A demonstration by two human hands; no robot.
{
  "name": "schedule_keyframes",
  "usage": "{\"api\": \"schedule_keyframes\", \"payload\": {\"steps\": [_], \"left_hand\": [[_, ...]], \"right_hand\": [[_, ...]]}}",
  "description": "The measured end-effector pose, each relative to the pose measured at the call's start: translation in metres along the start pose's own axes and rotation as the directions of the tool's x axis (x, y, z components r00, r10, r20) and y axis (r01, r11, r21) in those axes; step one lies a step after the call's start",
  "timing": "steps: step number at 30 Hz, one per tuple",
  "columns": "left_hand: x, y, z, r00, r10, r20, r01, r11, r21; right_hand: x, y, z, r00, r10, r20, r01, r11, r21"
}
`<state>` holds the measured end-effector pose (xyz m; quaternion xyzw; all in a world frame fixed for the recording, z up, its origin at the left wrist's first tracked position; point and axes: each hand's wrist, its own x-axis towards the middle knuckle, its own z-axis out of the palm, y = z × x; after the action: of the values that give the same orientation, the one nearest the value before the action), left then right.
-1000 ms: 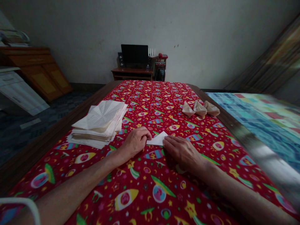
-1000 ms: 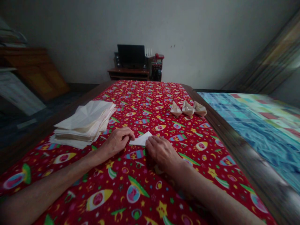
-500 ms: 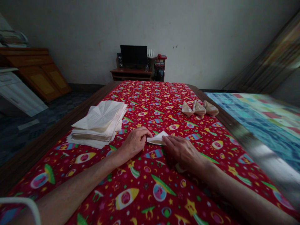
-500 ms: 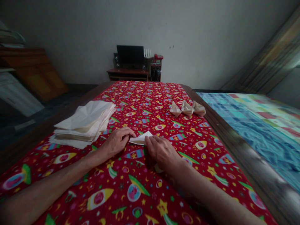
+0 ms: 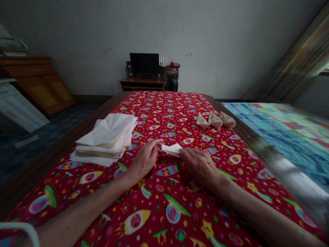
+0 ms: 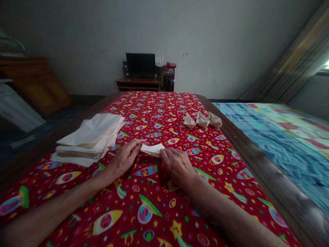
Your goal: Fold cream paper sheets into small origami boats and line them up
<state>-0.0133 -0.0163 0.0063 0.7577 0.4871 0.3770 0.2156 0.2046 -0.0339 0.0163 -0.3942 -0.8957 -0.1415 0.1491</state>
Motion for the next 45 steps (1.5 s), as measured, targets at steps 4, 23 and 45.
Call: {"api": "schedule_keyframes", "payload": {"steps": [4, 23, 45], "left_hand": [[-0.01, 0.016, 0.008, 0.999, -0.002, 0.054, 0.007, 0.996, -0.084], [-0.003, 0.037, 0.032, 0.998, 0.05, 0.031, -0.052, 0.995, 0.09], [0.002, 0.026, 0.008, 0.985, 0.168, 0.05, -0.174, 0.908, 0.382]], "right_hand": [[-0.001, 0.005, 0.005, 0.991, 0.034, -0.133, -0.028, 0.999, 0.045], [0.003, -0.021, 0.0, 0.968, 0.102, -0.23, -0.058, 0.98, 0.188], [0.001, -0.004, 0.0, 0.92, 0.391, 0.026, -0.38, 0.873, 0.307]]}}
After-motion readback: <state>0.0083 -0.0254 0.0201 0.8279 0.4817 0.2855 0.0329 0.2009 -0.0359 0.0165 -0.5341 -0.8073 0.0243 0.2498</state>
